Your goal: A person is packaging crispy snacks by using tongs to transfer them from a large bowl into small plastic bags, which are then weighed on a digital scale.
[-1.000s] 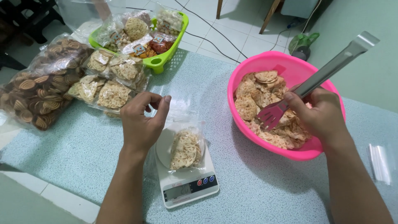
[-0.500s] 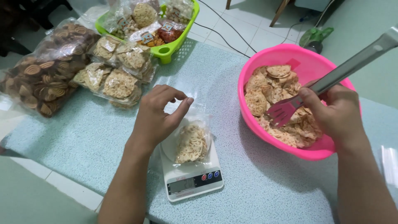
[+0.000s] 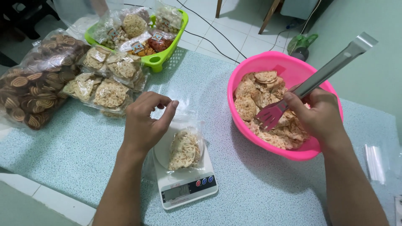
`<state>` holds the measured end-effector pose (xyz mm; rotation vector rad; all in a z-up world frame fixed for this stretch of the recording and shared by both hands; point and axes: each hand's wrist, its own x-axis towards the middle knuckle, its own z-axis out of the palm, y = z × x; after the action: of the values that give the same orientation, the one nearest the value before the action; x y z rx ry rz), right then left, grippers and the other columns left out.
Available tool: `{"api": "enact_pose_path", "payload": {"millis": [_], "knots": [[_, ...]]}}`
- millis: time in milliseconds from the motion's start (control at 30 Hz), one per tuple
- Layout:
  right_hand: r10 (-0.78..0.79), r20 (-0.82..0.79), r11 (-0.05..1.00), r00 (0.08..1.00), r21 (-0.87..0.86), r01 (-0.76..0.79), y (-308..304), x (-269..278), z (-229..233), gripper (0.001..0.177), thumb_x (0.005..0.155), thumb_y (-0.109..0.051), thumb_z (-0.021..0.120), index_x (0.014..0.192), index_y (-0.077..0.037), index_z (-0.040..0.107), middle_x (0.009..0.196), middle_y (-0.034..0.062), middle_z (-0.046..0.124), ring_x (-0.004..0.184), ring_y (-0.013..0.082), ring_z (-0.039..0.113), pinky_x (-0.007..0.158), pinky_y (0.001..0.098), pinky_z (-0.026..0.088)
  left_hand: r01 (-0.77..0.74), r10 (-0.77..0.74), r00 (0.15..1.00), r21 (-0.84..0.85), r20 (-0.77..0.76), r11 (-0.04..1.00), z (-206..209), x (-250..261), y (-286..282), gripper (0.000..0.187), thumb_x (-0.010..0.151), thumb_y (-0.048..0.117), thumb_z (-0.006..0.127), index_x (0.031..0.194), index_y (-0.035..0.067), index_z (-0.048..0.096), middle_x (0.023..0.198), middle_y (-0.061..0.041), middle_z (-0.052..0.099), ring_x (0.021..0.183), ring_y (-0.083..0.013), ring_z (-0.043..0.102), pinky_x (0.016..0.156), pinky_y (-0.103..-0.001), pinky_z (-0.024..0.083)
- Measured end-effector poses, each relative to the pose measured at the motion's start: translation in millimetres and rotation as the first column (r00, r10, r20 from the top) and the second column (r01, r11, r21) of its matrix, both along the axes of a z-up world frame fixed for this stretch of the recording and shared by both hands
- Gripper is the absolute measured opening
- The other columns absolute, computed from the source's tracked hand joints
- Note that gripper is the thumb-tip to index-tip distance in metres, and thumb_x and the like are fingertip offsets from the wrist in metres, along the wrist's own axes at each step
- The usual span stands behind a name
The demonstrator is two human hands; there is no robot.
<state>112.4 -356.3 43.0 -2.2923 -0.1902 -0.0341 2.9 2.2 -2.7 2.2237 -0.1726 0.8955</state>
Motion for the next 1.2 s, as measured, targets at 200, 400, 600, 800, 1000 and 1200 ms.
{"api": "enact_pose_path", "payload": {"millis": [200,400,600,800,1000,1200], "knots": [[0.009,0.007,1.000,1.000,0.013,-0.009,-1,1,-1,0.028,0.098,-0.030,0.071,0.106,-0.004,0.078,0.091,0.0078,0.076,0.087,0.0191,0.070,0.078,0.0336,0.055,0.003,-0.003,1.000,0.008,0.014,1.000,0,1,0,0.018,0.097,0.018,0.073,0.082,0.007,0.069,0.076,-0.003,0.067,0.071,-0.0178,0.060,0.066,-0.033,0.046],[-0.027,-0.058,0.999,0.998,0.019,0.028,7,-2,8,0.030,0.097,-0.030,0.070,0.108,-0.003,0.077,0.092,0.0090,0.076,0.087,0.0217,0.070,0.077,0.0362,0.055,-0.002,0.003,1.000,-0.009,0.019,1.000,0,1,4,0.019,0.098,0.017,0.071,0.084,0.004,0.071,0.077,-0.007,0.069,0.070,-0.0185,0.062,0.063,-0.034,0.049],[0.000,-0.029,1.000,1.000,0.008,0.000,5,-2,6,0.029,0.097,-0.031,0.070,0.103,-0.005,0.078,0.088,0.0076,0.077,0.085,0.0191,0.070,0.078,0.0339,0.054,-0.024,0.024,0.999,0.002,0.027,1.000,-1,2,7,0.021,0.099,0.017,0.070,0.081,0.005,0.070,0.074,-0.006,0.067,0.067,-0.0172,0.061,0.061,-0.034,0.047],[-0.003,-0.020,1.000,1.000,0.012,0.004,7,-4,7,0.030,0.097,-0.032,0.070,0.105,-0.004,0.077,0.090,0.0084,0.076,0.086,0.0202,0.071,0.079,0.0341,0.055,-0.005,0.005,0.999,-0.001,0.034,1.000,-1,2,5,0.019,0.098,0.015,0.071,0.081,0.006,0.070,0.073,-0.005,0.067,0.066,-0.0158,0.059,0.059,-0.032,0.046],[0.116,0.175,0.986,0.978,0.095,-0.134,-4,2,-9,0.054,0.101,-0.020,0.064,0.148,-0.004,0.043,0.110,0.0112,0.064,0.098,0.0231,0.067,0.088,0.0354,0.055,0.015,-0.015,0.998,-0.005,0.065,1.000,-2,3,7,0.023,0.098,0.013,0.070,0.077,0.005,0.068,0.070,-0.005,0.065,0.064,-0.0169,0.058,0.059,-0.034,0.044],[0.313,0.378,0.930,0.871,0.063,-0.361,5,-8,7,0.066,0.103,-0.028,0.058,0.149,-0.002,0.019,0.128,0.0280,0.043,0.125,0.0460,0.056,0.105,0.0545,0.053,0.066,-0.068,0.996,0.018,0.065,0.998,-10,8,5,0.030,0.102,0.022,0.066,0.076,0.007,0.067,0.070,-0.004,0.064,0.066,-0.0178,0.057,0.062,-0.034,0.043]]}}
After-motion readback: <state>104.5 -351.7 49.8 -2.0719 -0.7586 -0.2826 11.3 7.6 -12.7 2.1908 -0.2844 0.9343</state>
